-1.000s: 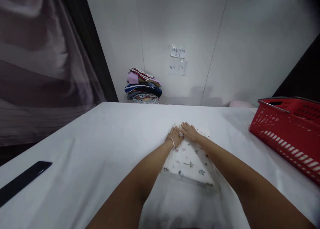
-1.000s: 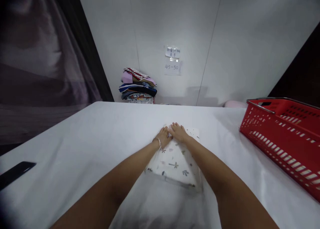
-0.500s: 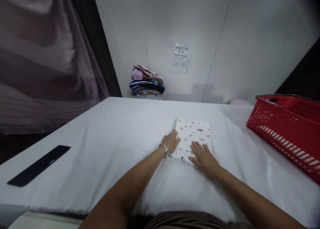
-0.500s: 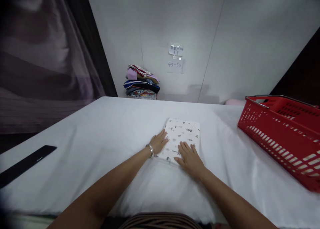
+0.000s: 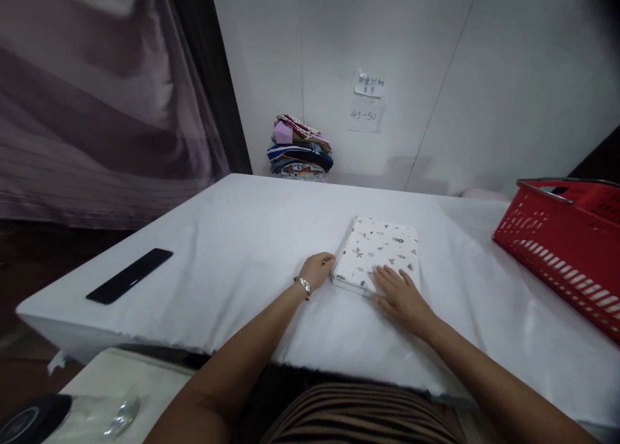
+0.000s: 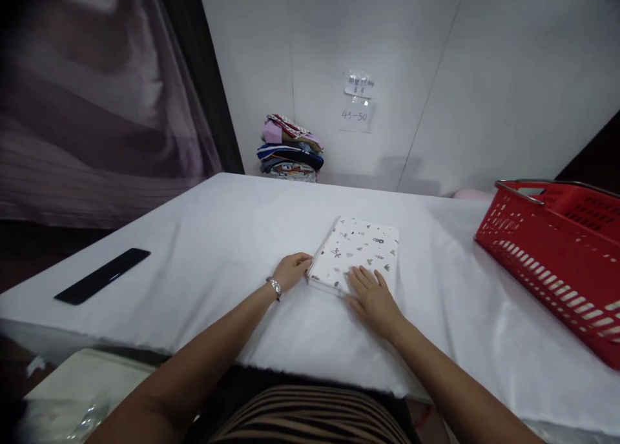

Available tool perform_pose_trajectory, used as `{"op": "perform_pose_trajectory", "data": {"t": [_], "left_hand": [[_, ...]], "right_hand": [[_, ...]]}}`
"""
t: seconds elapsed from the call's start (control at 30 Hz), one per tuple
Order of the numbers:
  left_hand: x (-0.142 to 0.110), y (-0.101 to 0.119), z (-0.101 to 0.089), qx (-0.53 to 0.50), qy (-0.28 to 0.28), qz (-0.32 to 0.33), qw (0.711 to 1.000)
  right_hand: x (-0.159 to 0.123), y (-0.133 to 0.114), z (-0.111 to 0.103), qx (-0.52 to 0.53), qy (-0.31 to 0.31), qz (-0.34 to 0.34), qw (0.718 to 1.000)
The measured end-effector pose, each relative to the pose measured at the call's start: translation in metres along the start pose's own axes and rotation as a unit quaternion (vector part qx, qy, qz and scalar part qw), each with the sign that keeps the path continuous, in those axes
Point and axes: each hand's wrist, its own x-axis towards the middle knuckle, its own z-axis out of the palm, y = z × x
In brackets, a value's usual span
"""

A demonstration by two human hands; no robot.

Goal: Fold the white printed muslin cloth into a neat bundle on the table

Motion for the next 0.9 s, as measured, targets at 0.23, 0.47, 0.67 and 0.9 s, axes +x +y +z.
{"op": "perform_pose_trajectory", "data": {"t": [0.23, 0.47, 0.67, 0.9], "left_hand": [[-0.022, -0.007, 0.001, -0.06, 0.001, -0.018, 0.998], [-0.031, -0.003, 0.001, 0.006, 0.017, 0.018, 1.0], [-0.033, -0.002, 0.009, -0.001, 0.016, 0.032, 0.999], [-0.032, -0.004, 0.01, -0.001, 0.013, 0.04, 0.999]], "right_hand": [[0.043, -0.042, -0.009, 0.049, 0.039, -0.057, 0.996], [0.063, -0.056, 0.0, 0.008, 0.034, -0.041, 0.999], [0.066, -0.05, 0.009, 0.018, 0.068, -0.054, 0.996], [0.066, -0.051, 0.01, 0.024, 0.066, -0.053, 0.996]]}}
